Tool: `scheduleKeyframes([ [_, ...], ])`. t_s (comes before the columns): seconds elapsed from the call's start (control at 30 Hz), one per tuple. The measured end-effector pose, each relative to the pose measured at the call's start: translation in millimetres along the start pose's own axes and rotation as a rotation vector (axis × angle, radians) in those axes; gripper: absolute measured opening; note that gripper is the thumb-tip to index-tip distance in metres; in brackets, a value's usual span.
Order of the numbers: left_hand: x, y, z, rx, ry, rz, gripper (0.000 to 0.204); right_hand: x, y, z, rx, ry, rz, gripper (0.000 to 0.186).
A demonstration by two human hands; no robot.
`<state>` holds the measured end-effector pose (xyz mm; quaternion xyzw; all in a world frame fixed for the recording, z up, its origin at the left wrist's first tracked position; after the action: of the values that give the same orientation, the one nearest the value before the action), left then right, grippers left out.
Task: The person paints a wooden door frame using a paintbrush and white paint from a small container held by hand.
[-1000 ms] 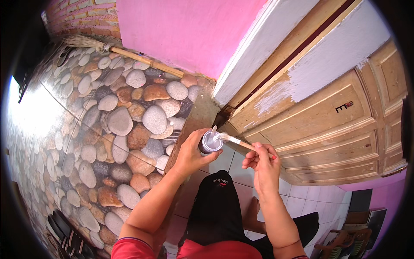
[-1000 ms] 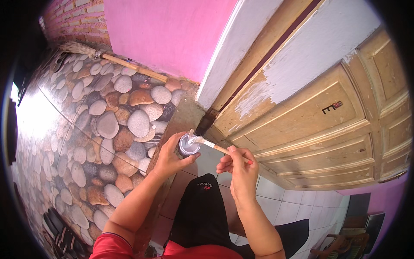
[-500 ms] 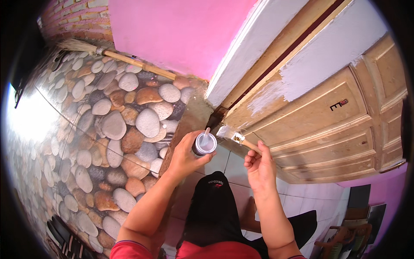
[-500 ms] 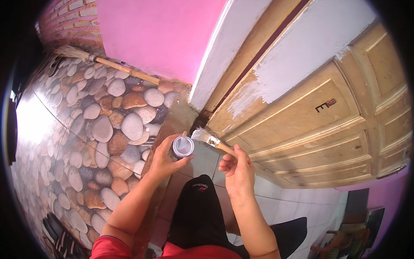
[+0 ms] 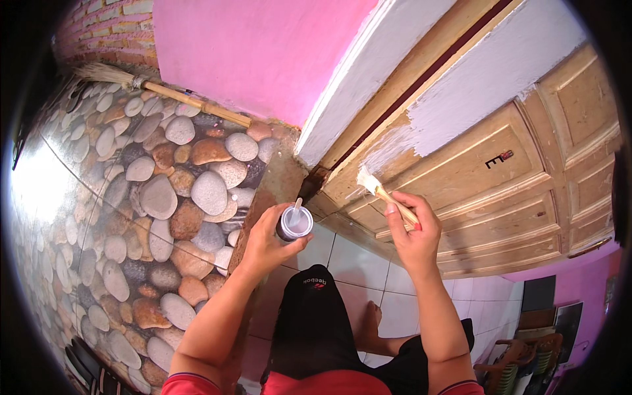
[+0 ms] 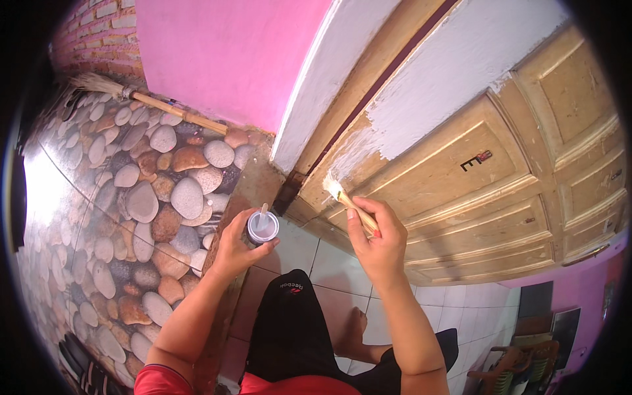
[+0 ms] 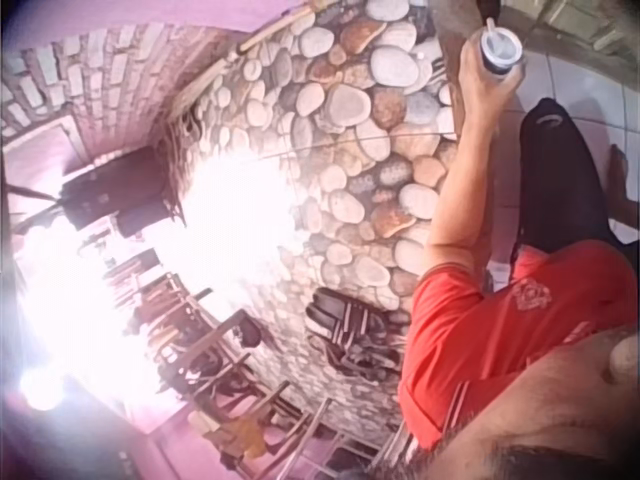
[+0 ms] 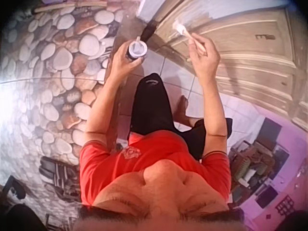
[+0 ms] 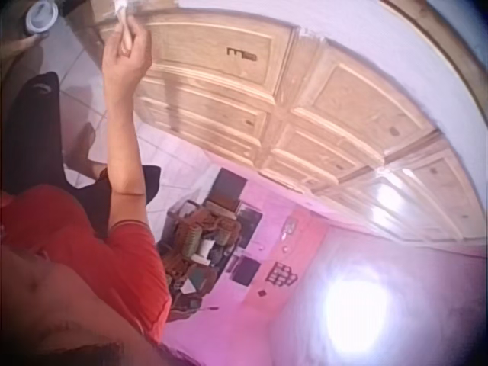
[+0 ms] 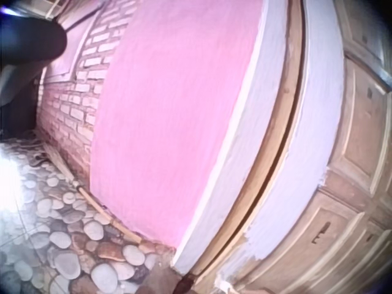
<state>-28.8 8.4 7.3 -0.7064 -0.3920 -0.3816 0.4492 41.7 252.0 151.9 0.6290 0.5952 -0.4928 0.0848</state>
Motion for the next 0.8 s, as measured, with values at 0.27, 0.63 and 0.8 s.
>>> scheduleKeyframes([
  [0.27, -0.7, -0.9, 1.5, 0.002, -0.008, 0.014, 0.066, -25.3, -38.6, -15.9, -0.167, 0.366, -0.418, 0.022],
  [0.63, -2.2, 0.2, -4.1, 0.000, 0.001, 0.001, 0.066, -49.0, -34.6, -25.9, -0.230, 0.245, -0.333, 0.019],
  [0.8, 0.9, -2.3, -0.1, -0.007, 0.003, 0.007, 0.065, -5.1, -23.0, 2.4, -0.422, 0.242, -0.242, 0.017],
])
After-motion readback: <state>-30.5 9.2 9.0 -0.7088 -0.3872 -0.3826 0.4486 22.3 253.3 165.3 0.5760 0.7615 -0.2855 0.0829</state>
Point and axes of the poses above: each hand's wrist, its own y-axis away from the middle knuckle, its own z-axis out of the palm, x = y × z, the point moved 3 cm from there along -y, towards the middle knuckle, and after that the axes turned 4 degrees about -y, right-handed, at the moved point
